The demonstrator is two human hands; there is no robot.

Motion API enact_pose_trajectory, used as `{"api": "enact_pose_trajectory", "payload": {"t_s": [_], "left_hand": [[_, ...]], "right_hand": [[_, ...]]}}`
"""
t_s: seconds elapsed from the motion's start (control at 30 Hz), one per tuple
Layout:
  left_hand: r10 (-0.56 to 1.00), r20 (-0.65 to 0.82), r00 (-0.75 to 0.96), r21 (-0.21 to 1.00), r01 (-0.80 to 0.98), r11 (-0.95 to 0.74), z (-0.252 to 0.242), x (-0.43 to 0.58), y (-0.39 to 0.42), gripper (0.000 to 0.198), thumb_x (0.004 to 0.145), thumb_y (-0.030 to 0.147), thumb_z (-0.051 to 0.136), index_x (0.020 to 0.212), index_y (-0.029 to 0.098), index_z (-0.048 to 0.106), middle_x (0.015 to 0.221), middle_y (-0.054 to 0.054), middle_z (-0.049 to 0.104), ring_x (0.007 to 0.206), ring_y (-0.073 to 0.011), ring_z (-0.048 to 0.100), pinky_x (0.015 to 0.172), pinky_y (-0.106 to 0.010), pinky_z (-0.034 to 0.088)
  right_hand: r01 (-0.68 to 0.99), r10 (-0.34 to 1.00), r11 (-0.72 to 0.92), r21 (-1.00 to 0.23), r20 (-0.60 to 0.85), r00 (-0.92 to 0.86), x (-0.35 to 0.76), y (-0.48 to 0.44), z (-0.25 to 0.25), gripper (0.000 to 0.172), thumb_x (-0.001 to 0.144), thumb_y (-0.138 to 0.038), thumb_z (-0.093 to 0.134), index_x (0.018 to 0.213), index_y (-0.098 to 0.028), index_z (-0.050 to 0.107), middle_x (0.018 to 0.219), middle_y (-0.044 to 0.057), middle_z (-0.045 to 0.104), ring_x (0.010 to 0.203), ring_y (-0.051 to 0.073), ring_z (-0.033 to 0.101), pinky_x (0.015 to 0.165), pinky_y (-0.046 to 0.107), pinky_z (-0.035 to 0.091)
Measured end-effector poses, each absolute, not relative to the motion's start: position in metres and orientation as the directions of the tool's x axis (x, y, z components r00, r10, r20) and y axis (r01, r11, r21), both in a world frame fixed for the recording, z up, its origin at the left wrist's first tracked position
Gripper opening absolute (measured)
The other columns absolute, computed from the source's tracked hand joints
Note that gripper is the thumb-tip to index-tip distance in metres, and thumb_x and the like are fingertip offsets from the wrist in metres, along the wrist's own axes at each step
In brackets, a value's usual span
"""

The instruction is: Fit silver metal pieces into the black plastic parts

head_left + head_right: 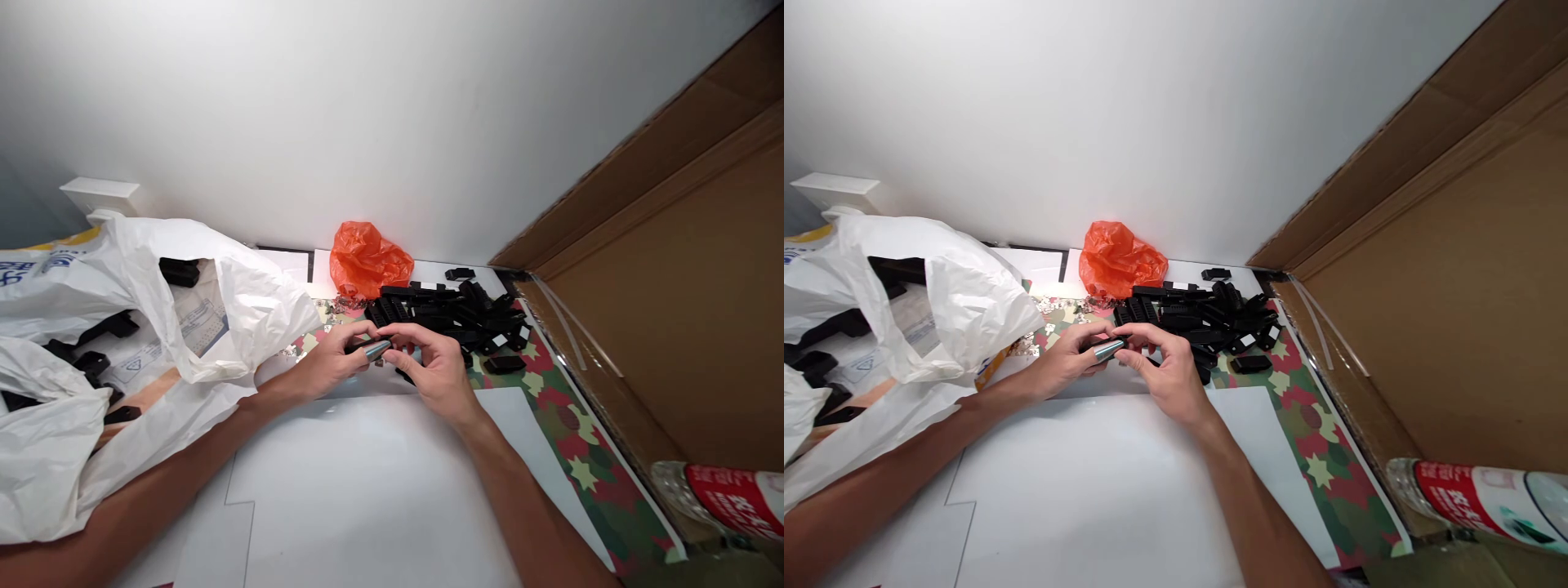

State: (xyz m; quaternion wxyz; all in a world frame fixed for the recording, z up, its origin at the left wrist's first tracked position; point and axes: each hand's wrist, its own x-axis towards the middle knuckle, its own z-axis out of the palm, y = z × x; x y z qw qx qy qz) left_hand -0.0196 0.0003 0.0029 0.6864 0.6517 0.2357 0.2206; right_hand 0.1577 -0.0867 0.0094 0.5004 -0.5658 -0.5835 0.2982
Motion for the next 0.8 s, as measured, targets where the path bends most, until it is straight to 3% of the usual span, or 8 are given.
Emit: {"api": "enact_pose_trajectory", "payload": {"t_s": [0.8], "left_hand": [[0.615, 0.025, 0.788, 0.999, -0.037, 0.007, -0.0020, -0.0209, 0.0009, 0.016, 0.094, 0.033, 0.063, 0.090, 0.017, 0.062, 0.077, 0.002, 0.049, 0.061, -0.0082, 0.039, 0.055, -0.023, 0.030]], "right_hand": [[0.329, 0.962, 0.188, -0.926, 0.241, 0.127, 0.1570, -0.0870, 0.0098, 0.019, 0.091, -0.029, 0.073, 0.109, -0.026, 0.080, 0.091, 0.001, 0.073, 0.078, 0.017, 0.061, 0.073, 0.030, 0.047]]}}
